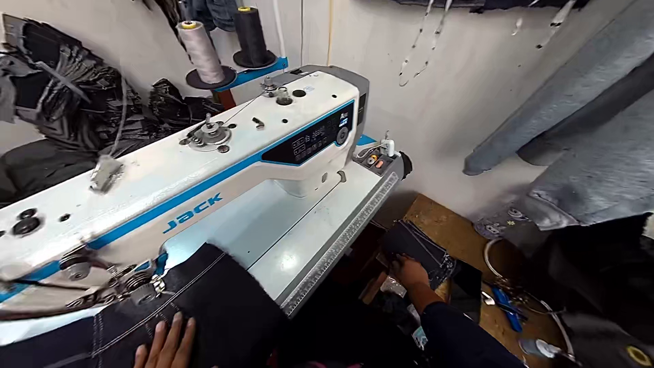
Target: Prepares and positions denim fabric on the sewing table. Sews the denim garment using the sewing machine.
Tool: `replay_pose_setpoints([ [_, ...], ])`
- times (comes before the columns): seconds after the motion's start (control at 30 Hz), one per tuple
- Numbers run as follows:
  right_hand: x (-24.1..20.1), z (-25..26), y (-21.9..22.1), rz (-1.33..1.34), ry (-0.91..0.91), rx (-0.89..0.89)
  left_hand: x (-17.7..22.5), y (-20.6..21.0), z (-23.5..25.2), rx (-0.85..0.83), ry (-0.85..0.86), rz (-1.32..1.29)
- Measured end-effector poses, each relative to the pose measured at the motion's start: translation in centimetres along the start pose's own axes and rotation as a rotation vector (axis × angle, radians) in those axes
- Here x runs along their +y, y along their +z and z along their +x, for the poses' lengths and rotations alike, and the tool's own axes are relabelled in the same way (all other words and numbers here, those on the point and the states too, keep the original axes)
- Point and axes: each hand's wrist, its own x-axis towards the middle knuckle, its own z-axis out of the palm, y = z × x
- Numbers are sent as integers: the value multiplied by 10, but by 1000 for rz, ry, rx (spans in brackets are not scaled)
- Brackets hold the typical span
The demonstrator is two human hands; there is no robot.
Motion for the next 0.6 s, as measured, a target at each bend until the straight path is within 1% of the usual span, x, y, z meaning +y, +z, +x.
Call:
replay_pose_setpoints([
  [0.03, 2, -1, -1, 50, 30, 20, 5, 2, 2, 11, -1, 16],
  [0.07, 5, -3, -3, 133, 54, 78, 12, 3, 4, 39, -7, 27],
  [0.1, 7, -7, -6, 243, 65, 174, 17, 6, 5, 86, -17, 40],
  [0.17, -3, -20, -19, 497, 43, 452, 19, 11, 4, 205, -30, 36],
  [0.2, -17, -26, -29, 635, -24, 585, 18, 9, 1, 242, -36, -38],
  [0.23, -37, -30, -38, 757, -166, 711, 15, 7, -2, 299, -48, -170],
  [0.27, -58, -36, -44, 850, -375, 798, 13, 5, -8, 397, -65, -343],
  [0.3, -80, -49, -48, 903, -631, 830, 11, 4, -13, 505, -93, -542],
  [0.33, -100, -69, -51, 895, -889, 799, 11, 3, -18, 598, -139, -770],
  [0.37, -120, -94, -53, 826, -1114, 720, 14, -2, -22, 641, -217, -1012],
  [0.4, -141, -120, -53, 721, -1314, 616, 17, -9, -25, 631, -327, -1228],
  [0.43, -162, -143, -49, 604, -1492, 498, 19, -18, -26, 574, -434, -1396],
  [0.47, -184, -164, -39, 514, -1653, 391, 19, -26, -27, 481, -499, -1514],
  [0.53, -226, -200, -13, 395, -1929, 237, 13, -33, -25, 310, -516, -1620],
  [0.57, -241, -212, -2, 314, -2046, 186, 10, -33, -23, 276, -542, -1615],
  [0.6, -253, -219, 5, 232, -2142, 146, 7, -32, -20, 285, -606, -1596],
])
